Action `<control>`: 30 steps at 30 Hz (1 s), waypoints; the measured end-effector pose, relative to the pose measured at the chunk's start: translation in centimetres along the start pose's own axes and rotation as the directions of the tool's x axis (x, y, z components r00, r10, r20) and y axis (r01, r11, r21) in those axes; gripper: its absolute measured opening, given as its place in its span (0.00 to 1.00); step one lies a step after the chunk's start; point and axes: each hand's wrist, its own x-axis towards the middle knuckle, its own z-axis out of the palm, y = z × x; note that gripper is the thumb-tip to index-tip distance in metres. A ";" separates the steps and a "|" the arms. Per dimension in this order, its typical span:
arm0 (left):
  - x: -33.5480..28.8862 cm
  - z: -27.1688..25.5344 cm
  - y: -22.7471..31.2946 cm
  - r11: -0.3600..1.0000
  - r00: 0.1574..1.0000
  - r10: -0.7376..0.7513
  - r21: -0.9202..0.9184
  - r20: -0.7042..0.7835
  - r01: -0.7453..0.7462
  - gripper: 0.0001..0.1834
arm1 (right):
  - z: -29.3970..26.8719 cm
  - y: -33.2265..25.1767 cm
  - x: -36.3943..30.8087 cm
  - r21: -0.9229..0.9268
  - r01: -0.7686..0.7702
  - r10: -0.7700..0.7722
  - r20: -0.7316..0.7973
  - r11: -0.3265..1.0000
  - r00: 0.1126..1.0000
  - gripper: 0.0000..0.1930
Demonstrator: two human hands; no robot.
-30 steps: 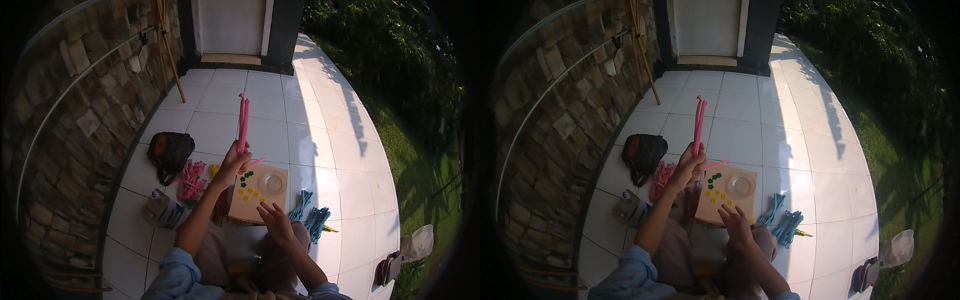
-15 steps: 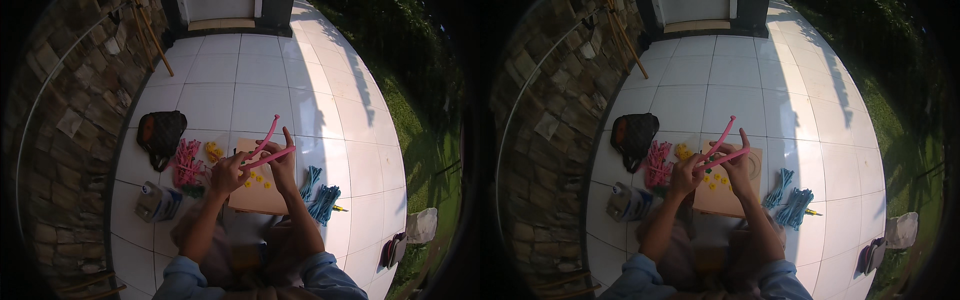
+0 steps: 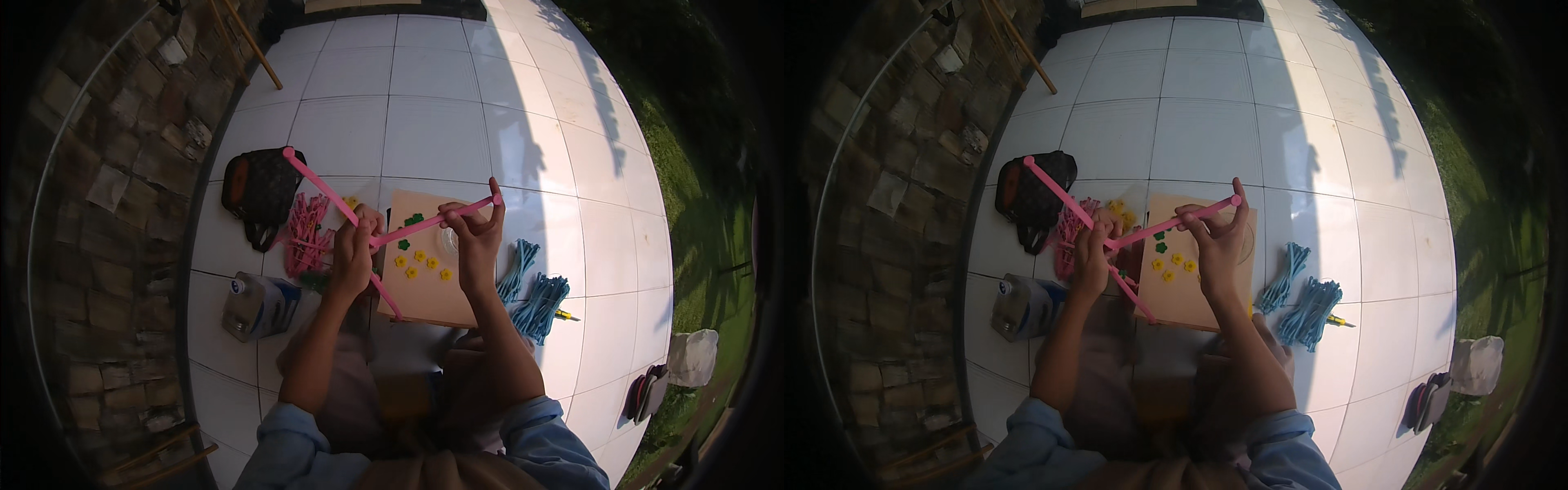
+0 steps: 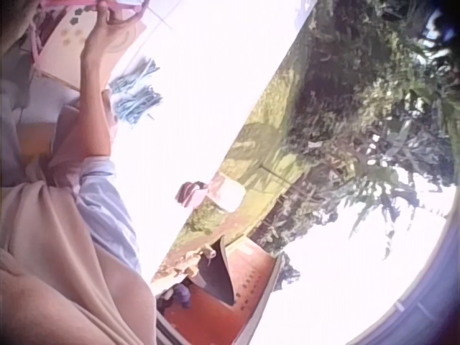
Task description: The person applies adhesive from a metal can onto the back of star-shaped decorations and then attaches the decorations onto a pink strap.
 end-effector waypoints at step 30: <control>0.7 -2.1 -3.5 0.978 0.944 -0.183 -0.147 -0.273 0.147 0.12 | -5.1 12.6 -4.0 -0.766 0.336 0.246 0.531 0.548 0.811 0.34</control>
